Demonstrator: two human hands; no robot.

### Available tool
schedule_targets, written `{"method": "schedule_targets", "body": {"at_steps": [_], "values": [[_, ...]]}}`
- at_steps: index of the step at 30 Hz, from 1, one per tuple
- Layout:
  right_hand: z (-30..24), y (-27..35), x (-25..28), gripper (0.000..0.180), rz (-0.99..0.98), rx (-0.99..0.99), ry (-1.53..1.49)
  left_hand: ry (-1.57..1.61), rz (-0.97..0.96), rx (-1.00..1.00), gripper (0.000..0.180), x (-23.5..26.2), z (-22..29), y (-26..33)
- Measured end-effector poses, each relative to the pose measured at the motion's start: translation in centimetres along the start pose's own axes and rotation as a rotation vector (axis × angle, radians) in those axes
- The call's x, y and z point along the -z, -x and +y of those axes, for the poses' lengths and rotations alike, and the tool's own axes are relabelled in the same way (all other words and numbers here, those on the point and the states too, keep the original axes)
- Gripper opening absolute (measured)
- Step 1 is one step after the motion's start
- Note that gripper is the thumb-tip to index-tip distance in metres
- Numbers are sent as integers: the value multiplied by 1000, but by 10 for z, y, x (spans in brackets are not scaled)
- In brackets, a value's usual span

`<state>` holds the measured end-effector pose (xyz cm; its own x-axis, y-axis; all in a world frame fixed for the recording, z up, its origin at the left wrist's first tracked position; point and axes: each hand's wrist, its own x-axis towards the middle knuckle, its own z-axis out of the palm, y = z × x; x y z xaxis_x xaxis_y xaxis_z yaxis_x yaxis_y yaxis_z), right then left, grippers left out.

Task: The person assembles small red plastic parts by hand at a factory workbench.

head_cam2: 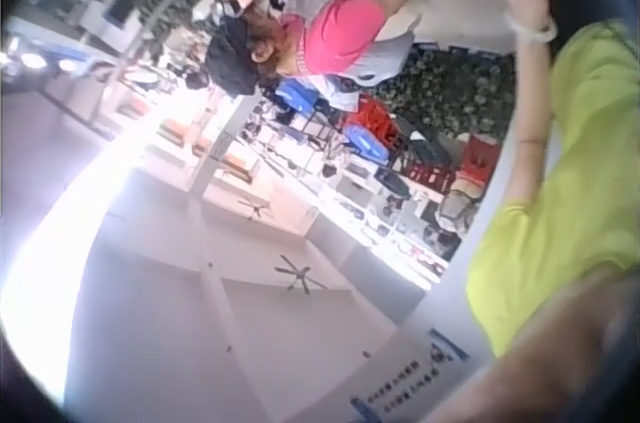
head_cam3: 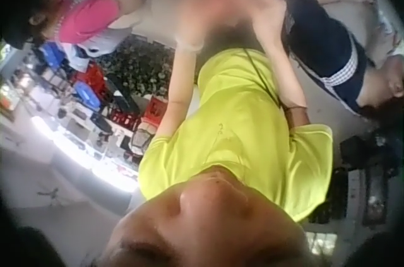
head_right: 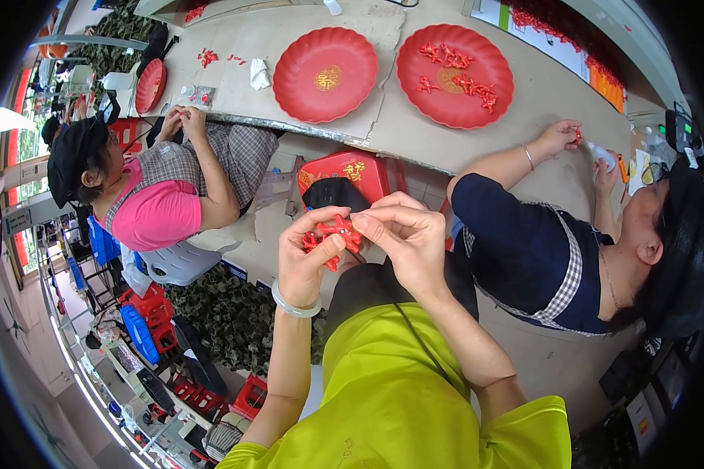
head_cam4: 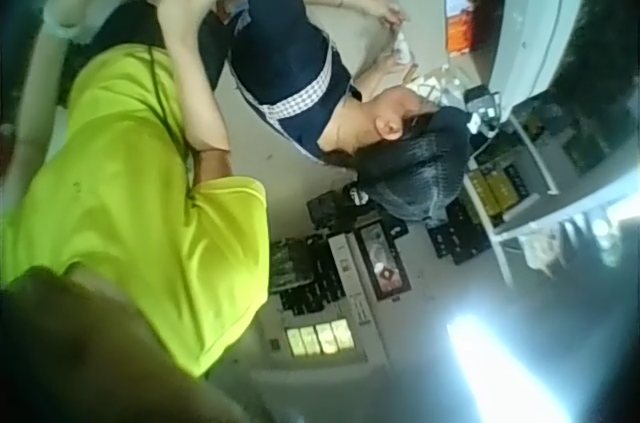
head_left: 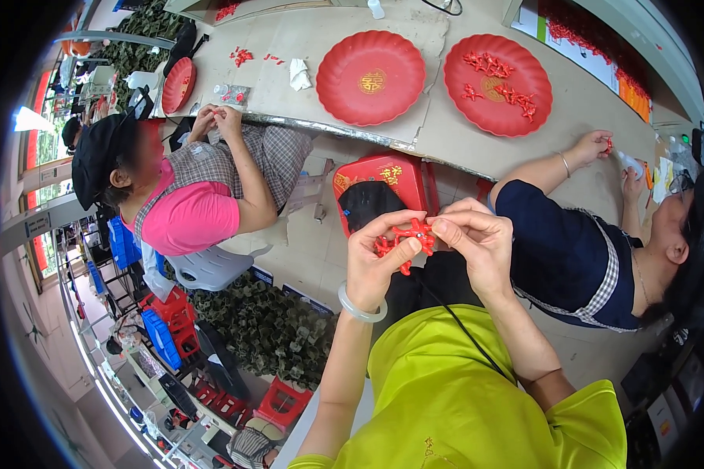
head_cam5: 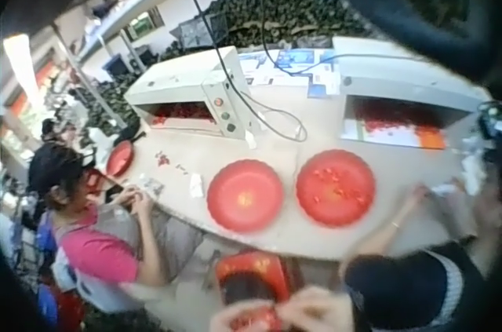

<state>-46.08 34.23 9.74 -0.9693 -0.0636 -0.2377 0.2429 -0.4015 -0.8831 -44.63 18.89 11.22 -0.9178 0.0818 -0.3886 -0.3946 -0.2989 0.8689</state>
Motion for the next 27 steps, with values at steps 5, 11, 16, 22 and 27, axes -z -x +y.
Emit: {"method": "schedule_targets", "body": {"at_steps": [5, 11, 16, 22, 27], "values": [[-4, 3, -4, 10, 35, -43, -37, 28, 8, 0, 33, 1, -1, 0], [-1, 4, 2, 11, -13, -32, -67, -157, -17, -87, 31, -2, 5, -1], [5, 6, 2, 15, -11, -12, -24, -266, -39, -109, 31, 1, 6, -1], [9, 7, 1, 13, 4, -16, -23, -278, -17, -161, 31, -2, 6, -3], [9, 5, 2, 24, 44, -59, -97, -258, -19, -85, 29, -4, 7, -9]]}}
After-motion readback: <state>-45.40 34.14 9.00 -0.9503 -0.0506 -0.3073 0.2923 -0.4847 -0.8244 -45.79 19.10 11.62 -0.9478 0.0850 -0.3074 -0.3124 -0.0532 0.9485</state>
